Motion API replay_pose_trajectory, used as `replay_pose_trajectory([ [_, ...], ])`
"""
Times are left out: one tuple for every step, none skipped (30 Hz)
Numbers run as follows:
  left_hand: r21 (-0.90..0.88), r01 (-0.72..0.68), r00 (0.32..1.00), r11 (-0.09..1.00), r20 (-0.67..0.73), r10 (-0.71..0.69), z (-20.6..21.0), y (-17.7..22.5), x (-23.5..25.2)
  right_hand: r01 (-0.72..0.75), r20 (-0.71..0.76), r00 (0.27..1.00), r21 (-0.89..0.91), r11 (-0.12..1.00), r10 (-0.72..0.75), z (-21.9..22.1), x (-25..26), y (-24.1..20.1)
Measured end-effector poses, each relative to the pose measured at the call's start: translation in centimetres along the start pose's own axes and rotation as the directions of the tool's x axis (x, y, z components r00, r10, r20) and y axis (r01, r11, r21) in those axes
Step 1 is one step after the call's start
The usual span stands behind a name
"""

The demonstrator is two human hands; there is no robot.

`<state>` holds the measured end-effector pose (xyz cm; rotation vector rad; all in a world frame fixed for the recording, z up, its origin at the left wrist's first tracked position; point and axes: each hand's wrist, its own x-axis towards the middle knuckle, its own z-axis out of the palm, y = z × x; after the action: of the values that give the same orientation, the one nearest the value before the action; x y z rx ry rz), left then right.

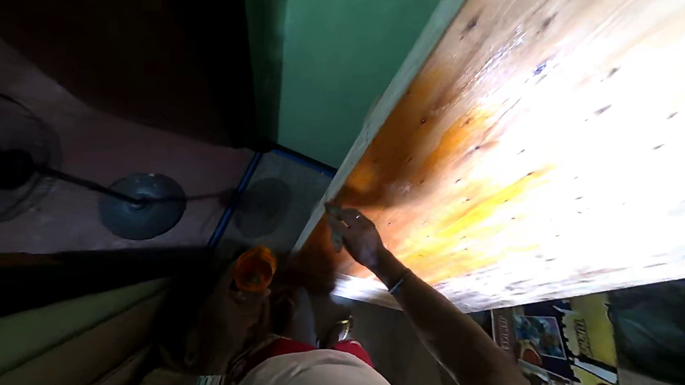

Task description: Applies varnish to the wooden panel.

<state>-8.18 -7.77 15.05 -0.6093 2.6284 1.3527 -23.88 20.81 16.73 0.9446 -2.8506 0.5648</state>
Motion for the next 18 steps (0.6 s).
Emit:
replay_pose_trajectory([
  [0.012,-0.001,1.000,1.000,-0.007,0.001,-0.2,-0.2,0.0,0.014,0.001,1.000,0.040,0.999,-0.014,0.7,0.2,-0.1],
  [0.009,0.003,1.000,1.000,-0.010,-0.003,-0.5,-0.1,-0.2,0.007,0.001,1.000,0.079,0.997,-0.007,-0.1,0.9,-0.3],
  [0.004,0.008,1.000,1.000,-0.009,-0.008,-0.7,0.0,-0.6,-0.015,-0.005,1.000,0.117,0.993,0.016,-2.1,1.9,-0.6],
  [0.002,0.007,1.000,1.000,-0.006,-0.007,-1.0,0.0,-0.9,-0.035,-0.046,0.998,0.146,0.989,0.043,-4.8,3.1,-0.7],
  [0.001,-0.001,1.000,1.000,-0.005,0.001,-1.1,0.2,-1.0,-0.039,-0.134,0.989,0.185,0.982,0.064,-8.1,4.7,-0.7],
  [-0.002,-0.009,1.000,1.000,0.003,0.009,-1.1,0.3,-1.0,-0.024,-0.231,0.969,0.249,0.968,0.083,-11.8,6.4,-0.5],
  [-0.003,-0.015,1.000,1.000,0.007,0.015,-1.0,0.5,-1.2,0.050,-0.349,0.936,0.267,0.962,0.048,-15.6,8.1,-0.2],
  [-0.002,-0.012,1.000,1.000,0.023,0.012,-1.1,0.9,-1.3,0.141,-0.449,0.893,0.204,0.969,-0.035,-19.6,10.0,0.0],
  [0.005,-0.011,1.000,1.000,0.026,0.010,-1.1,1.2,-1.4,0.186,-0.538,0.835,0.075,0.980,-0.118,-23.5,12.1,0.2],
  [0.010,-0.014,1.000,1.000,0.027,0.014,-1.0,1.3,-1.4,0.160,-0.600,0.784,-0.054,0.986,-0.160,-27.2,14.1,0.2],
  [0.010,-0.035,0.999,0.999,0.018,0.035,-0.8,1.5,-1.3,0.123,-0.641,0.743,-0.152,0.981,-0.192,-30.4,15.7,0.2],
  [-0.005,-0.064,0.998,0.998,0.003,0.064,-0.5,1.5,-1.2,0.098,-0.672,0.706,-0.222,0.970,-0.225,-33.2,17.1,-0.1],
  [-0.021,-0.085,0.996,0.996,-0.009,0.085,-0.2,1.5,-1.2,0.101,-0.698,0.665,-0.265,0.959,-0.263,-35.1,18.0,-0.2],
  [-0.032,-0.101,0.995,0.994,-0.022,0.100,0.0,1.4,-1.2,0.106,-0.725,0.624,-0.290,0.951,-0.291,-36.0,18.1,-0.4],
  [-0.040,-0.115,0.993,0.992,-0.036,0.114,0.0,1.6,-1.2,0.089,-0.741,0.602,-0.308,0.947,-0.297,-35.9,17.5,-0.7],
  [-0.048,-0.125,0.991,0.991,-0.046,0.123,0.1,1.9,-1.2,0.051,-0.737,0.616,-0.316,0.947,-0.279,-34.8,16.2,-1.1],
  [-0.052,-0.136,0.990,0.989,-0.048,0.134,0.0,2.1,-1.2,0.002,-0.703,0.675,-0.302,0.953,-0.224,-32.6,14.2,-1.4],
  [-0.055,-0.143,0.989,0.988,-0.044,0.141,-0.1,2.3,-1.3,-0.040,-0.636,0.758,-0.268,0.963,-0.145,-29.4,11.5,-1.6],
])
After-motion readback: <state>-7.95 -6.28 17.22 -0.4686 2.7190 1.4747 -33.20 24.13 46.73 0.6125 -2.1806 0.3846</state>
